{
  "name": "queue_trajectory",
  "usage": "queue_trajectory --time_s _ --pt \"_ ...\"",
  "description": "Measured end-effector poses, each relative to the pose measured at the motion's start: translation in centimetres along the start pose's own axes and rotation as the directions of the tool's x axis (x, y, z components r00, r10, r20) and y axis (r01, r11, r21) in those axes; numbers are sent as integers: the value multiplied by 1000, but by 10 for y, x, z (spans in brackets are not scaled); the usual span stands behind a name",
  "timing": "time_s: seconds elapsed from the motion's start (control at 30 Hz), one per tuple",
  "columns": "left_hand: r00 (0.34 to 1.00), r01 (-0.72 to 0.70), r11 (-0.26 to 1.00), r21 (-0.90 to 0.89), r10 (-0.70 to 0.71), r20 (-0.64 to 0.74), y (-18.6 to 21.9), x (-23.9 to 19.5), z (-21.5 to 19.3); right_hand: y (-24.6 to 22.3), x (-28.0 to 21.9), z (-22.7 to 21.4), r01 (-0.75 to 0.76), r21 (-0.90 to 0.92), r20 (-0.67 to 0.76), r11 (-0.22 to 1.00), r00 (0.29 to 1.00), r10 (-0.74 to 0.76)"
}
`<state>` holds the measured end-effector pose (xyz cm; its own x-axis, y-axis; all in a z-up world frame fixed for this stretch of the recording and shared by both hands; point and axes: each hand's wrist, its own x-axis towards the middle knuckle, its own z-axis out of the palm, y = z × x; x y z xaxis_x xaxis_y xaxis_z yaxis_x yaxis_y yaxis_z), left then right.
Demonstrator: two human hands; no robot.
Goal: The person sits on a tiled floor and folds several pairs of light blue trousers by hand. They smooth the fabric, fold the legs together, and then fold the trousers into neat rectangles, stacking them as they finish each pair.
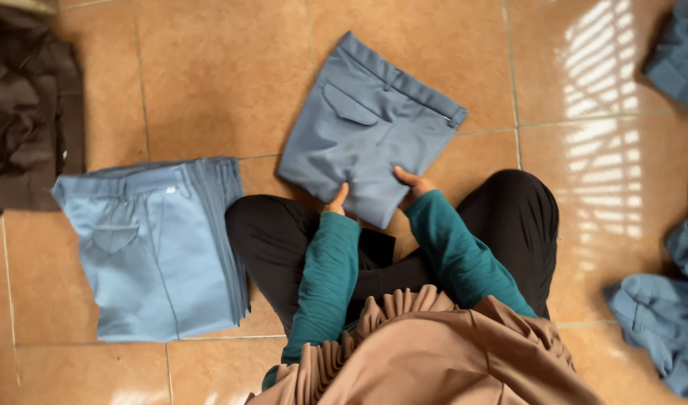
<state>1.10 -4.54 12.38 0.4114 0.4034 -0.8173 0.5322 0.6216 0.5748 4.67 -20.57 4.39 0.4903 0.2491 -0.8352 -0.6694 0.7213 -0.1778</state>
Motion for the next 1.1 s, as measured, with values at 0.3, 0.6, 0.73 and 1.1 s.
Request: queue_trajectory --time_s 0.3,0.6,0.73,1.1 --pt "937 -314 945 89 294 191 53 -49 -39 -187 163 -184 139 -156 87 978 988 -127" --pt "667 -520 651 -553 714 213 182 -103 -118 -94 -30 206 639 -210 391 740 748 -536" --pt "523 -689 443 -573 852 30 222 -120 -208 -14 -109 333 617 -50 634 785 627 -453" --pt "686 -565 823 64 511 -518 57 1 -405 222 52 321 447 -797 490 405 871 3"
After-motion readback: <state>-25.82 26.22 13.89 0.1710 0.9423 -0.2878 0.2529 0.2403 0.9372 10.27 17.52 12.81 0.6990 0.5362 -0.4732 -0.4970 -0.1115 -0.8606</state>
